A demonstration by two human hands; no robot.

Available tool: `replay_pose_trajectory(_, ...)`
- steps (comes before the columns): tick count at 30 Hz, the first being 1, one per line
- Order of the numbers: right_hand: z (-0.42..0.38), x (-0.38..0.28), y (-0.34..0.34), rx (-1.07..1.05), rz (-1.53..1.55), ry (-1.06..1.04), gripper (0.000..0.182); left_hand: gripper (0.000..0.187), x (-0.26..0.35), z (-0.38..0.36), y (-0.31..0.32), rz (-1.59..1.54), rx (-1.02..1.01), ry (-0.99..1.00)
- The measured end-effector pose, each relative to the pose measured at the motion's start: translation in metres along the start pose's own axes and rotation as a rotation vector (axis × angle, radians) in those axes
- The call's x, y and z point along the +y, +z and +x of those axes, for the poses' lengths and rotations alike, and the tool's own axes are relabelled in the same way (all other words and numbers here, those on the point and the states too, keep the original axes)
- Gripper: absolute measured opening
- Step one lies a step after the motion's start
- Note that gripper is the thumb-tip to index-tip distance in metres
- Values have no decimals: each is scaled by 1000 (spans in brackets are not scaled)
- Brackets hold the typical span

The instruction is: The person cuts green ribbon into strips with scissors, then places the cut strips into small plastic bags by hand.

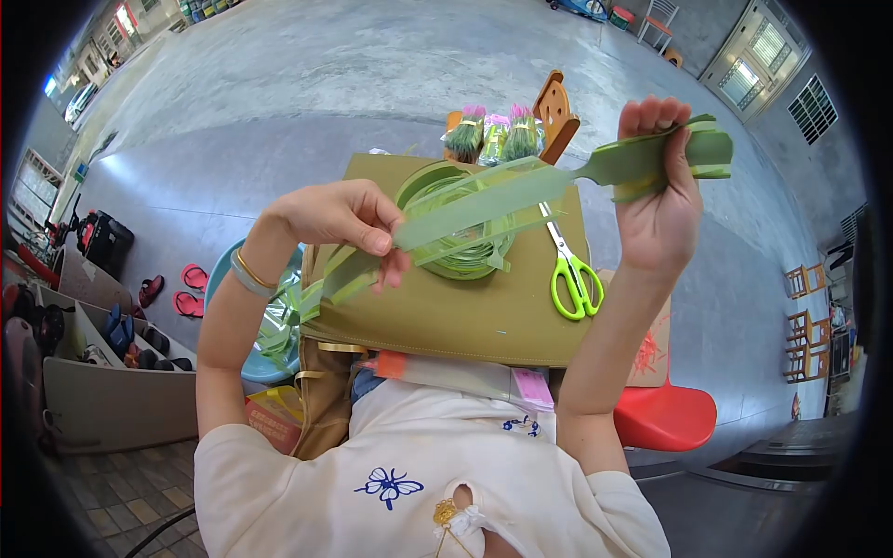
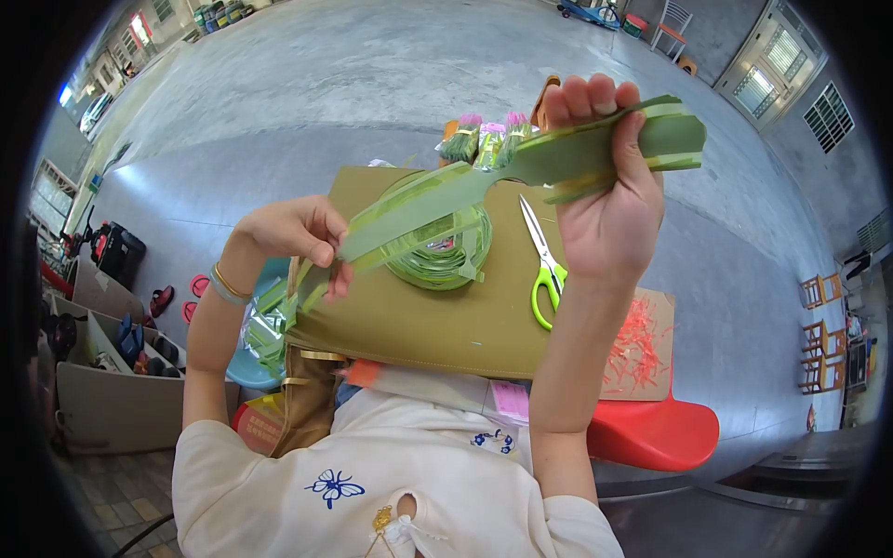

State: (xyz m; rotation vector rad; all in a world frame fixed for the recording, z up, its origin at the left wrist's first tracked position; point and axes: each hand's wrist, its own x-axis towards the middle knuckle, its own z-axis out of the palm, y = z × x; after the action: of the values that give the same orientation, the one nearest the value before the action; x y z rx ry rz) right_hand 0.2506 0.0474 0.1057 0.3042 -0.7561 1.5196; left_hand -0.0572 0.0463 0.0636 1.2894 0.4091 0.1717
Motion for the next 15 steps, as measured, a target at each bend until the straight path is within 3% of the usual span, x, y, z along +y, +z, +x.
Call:
replay_pose_trajectory(2, -4, -13, -15, 68, -69, 9, 24, 28, 13, -11, 9, -90, 122, 40)
replay_pose_trajectory(5, -12, -10, -39, 260, -191, 8, 23, 24, 42, -17, 38, 43, 349, -47)
replay_pose_trajectory(8, -20, 4, -55, 423, -195, -5, 23, 23, 51, -20, 43, 324, 360, -48)
replay_pose_trajectory(11, -22, 13, -59, 604, -243, -51, 24, 19, 48, -26, 33, 466, 387, -208)
replay_pose_trajectory(15, -24, 32, -61, 692, -308, -15, 25, 16, 51, -36, 30, 419, 500, 64)
